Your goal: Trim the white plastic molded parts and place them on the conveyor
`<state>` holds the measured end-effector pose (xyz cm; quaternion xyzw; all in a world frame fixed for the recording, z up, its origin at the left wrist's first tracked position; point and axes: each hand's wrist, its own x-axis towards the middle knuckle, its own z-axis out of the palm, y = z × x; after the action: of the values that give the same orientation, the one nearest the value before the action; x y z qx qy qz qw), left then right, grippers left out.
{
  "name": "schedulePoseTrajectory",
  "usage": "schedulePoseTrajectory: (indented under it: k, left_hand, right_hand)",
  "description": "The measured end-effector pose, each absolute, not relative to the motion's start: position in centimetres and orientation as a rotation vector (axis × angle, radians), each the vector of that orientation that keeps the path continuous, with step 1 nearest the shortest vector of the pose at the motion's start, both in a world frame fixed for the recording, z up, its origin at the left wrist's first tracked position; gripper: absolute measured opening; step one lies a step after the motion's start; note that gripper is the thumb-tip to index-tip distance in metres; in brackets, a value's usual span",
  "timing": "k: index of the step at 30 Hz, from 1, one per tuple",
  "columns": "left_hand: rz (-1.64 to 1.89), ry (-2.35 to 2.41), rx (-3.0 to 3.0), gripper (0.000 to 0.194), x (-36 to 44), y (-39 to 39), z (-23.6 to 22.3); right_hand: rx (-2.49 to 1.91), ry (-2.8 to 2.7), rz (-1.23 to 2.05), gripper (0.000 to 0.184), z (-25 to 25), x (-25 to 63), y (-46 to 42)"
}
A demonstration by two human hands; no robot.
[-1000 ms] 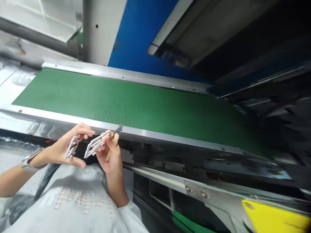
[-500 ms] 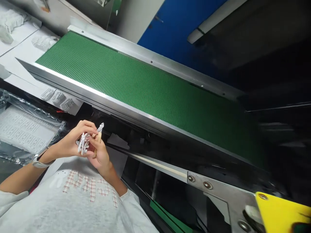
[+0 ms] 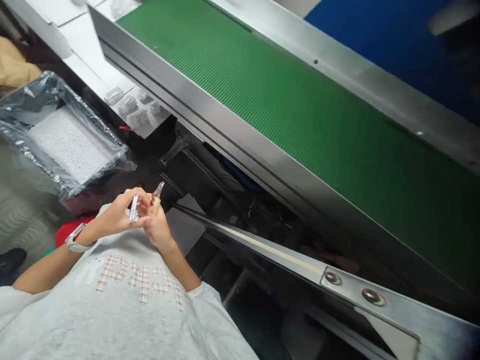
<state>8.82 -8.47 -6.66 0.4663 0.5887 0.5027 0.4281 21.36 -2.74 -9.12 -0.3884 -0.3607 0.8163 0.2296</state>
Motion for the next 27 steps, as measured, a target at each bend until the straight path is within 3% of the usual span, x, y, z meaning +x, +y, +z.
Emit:
schedulePoseTrajectory:
  k: [9, 16, 18, 22, 27]
  left_hand:
    - [1.524, 1.647, 0.806, 0.031, 11.8, -12.6, -7.1]
    - [1.476, 1.715, 0.771, 0.029, 11.0, -12.4, -6.0]
    - [1.447, 1.685, 0.795, 0.038, 10.7, -12.0, -5.8]
    - [1.397, 1.548, 0.915, 0.076, 10.8, -11.1, -6.2]
    - [1.279, 1.625, 1.274, 0.097, 7.9, -10.6, -5.3]
  right_hand:
    - [-0.771, -1.418, 2.449, 0.065, -9.8, 22.7, -4.3]
    - [-0.730, -1.552, 2.299, 0.050, -9.4, 22.0, -4.5]
    - [-0.725, -1.569, 2.260, 0.047, -9.2, 22.0, -4.1]
    - [-0.710, -1.548, 2.183, 0.046, -8.6, 22.1, -3.4]
    - [-0.653, -1.450, 2.134, 0.050, -8.0, 22.2, -2.2]
